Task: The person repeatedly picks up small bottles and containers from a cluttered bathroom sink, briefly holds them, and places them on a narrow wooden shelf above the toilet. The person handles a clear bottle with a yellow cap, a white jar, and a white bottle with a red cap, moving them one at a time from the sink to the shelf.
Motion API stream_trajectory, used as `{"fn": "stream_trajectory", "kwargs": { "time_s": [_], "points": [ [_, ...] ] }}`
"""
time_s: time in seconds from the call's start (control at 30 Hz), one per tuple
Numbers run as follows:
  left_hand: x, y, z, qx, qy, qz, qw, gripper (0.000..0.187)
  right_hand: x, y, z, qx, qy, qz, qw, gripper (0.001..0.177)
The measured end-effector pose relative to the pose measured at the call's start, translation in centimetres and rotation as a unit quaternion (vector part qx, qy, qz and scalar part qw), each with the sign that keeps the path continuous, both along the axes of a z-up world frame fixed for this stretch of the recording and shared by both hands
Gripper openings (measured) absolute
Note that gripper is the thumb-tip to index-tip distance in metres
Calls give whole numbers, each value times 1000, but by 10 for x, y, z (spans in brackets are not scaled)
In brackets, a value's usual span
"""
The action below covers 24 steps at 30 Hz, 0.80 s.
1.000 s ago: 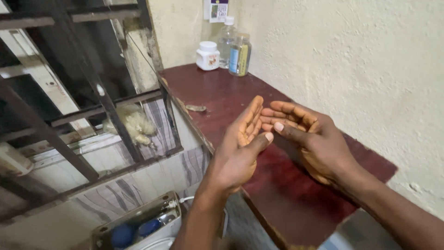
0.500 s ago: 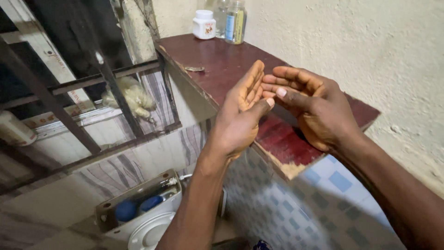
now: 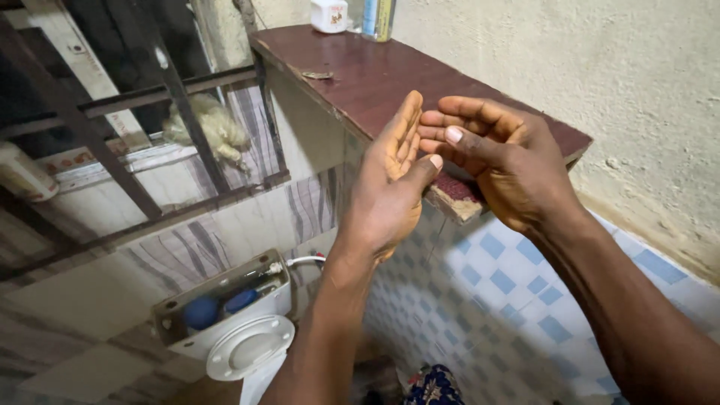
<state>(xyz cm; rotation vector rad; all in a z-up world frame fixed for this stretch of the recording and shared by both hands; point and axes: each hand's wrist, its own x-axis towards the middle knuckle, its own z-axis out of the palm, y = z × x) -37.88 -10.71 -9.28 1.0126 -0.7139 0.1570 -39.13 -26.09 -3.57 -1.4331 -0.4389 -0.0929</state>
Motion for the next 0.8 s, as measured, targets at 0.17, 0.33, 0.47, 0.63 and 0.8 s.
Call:
{"fn": "stream_trajectory", "kwargs": {
  "time_s": [0.17, 0.33, 0.47, 0.63, 0.8],
  "points": [
    [-28, 6, 1, 15, -4, 23, 1000, 79, -21, 3, -6, 8, -9, 9, 1000, 44],
    [-55, 3, 2, 29, -11, 40, 999, 81, -40, -2, -16, 28, -33, 24, 999, 47],
    [-70, -1, -3, 4, -17, 19, 1000, 80, -53, -7, -28, 36, -58, 33, 997, 49],
    [-83, -7, -7, 22, -15, 23, 999, 80, -65, -15, -38, 46, -82, 39, 995, 48],
    [-103, -17, -22, 17, -28, 20, 999, 78, -85, -29, -55, 70, -88, 46, 993, 47]
  ]
}}
